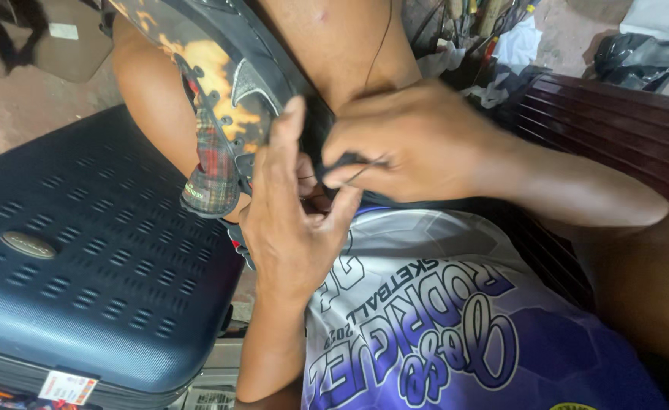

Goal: The person sits on the floor and uses a needle and thread to stitch the side of a patterned shoe. They repeatedly push the needle through the material and pull the thread to secure the seam.

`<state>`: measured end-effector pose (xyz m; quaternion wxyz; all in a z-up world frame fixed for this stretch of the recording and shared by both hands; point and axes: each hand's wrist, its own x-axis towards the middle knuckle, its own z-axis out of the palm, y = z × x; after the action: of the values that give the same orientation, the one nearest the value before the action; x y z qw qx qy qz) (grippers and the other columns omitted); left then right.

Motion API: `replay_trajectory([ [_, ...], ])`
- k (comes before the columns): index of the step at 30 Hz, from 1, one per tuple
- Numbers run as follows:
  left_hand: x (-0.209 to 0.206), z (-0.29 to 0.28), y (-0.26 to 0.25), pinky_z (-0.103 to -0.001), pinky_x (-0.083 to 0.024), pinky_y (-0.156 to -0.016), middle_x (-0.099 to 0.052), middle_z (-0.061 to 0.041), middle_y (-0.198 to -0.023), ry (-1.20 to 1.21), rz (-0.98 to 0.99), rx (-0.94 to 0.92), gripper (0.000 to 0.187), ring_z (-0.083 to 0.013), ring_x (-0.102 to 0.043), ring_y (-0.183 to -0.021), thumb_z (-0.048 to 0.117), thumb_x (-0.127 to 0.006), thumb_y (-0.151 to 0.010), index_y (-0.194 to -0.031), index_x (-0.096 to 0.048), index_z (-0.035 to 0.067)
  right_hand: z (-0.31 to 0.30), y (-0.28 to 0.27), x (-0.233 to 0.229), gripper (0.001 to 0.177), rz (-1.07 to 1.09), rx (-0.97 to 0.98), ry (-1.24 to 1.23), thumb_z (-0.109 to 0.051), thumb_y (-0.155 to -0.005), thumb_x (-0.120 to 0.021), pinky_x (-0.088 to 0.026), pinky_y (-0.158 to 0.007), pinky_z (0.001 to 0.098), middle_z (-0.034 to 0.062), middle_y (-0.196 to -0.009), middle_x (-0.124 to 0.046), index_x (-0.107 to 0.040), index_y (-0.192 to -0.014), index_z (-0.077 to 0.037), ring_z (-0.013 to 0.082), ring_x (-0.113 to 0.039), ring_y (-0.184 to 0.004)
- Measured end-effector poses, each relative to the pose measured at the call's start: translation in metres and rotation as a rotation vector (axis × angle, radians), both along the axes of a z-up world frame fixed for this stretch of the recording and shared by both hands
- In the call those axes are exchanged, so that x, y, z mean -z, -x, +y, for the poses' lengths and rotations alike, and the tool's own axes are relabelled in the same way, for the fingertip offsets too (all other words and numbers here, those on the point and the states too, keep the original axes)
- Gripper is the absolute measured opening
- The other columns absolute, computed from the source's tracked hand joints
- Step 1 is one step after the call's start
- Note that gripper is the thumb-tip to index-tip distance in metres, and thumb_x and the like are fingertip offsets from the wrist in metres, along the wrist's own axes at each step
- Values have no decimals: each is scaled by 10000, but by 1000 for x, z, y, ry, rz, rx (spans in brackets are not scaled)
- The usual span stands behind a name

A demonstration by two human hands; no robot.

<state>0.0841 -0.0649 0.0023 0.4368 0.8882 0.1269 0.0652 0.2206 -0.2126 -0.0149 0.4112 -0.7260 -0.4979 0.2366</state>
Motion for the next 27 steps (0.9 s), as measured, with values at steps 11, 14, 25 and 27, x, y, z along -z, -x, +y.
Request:
replay_trajectory([
  [11, 1, 0, 6, -185, -511, -546, -566, -77, -1070, 126, 58, -87, 1037, -57, -569, -657, 139, -992, -812, -1597, -320, 51, -48, -43, 25, 139, -643, -7, 334, -211, -981, -670, -506, -626, 381, 77, -896, -664, -668, -1086, -119, 232, -669, -759],
  [14, -1, 0, 1, -175, -544, -560, -608, -132, -1182, 155, 30, -93, 1011, -89, -606, -713, 99, -965, -841, -1604, -303, 55, -57, -60, 27, 179, -614, 21, 300, -183, -1004, -648, -522, -653, 382, 79, -924, -676, -658, -1168, -112, 240, -676, -783],
  [25, -2, 0, -2, -186, -547, -641, -620, -180, -1359, 175, 12, -119, 923, -93, -682, -784, 87, -935, -903, -1565, -296, 17, -28, 6, 10, 481, -111, -20, 691, -284, -1025, -548, -563, -604, 379, 49, -798, -697, -478, -1473, -126, 210, -696, -664],
  [27, 4, 0, 6, -182, -557, -646, -612, -183, -1362, 184, 3, -111, 885, -90, -679, -778, 77, -922, -910, -1552, -316, 12, -22, 12, 11, 433, -128, 10, 391, -220, -1022, -593, -562, -573, 391, 103, -788, -698, -505, -1411, -52, 237, -685, -616],
])
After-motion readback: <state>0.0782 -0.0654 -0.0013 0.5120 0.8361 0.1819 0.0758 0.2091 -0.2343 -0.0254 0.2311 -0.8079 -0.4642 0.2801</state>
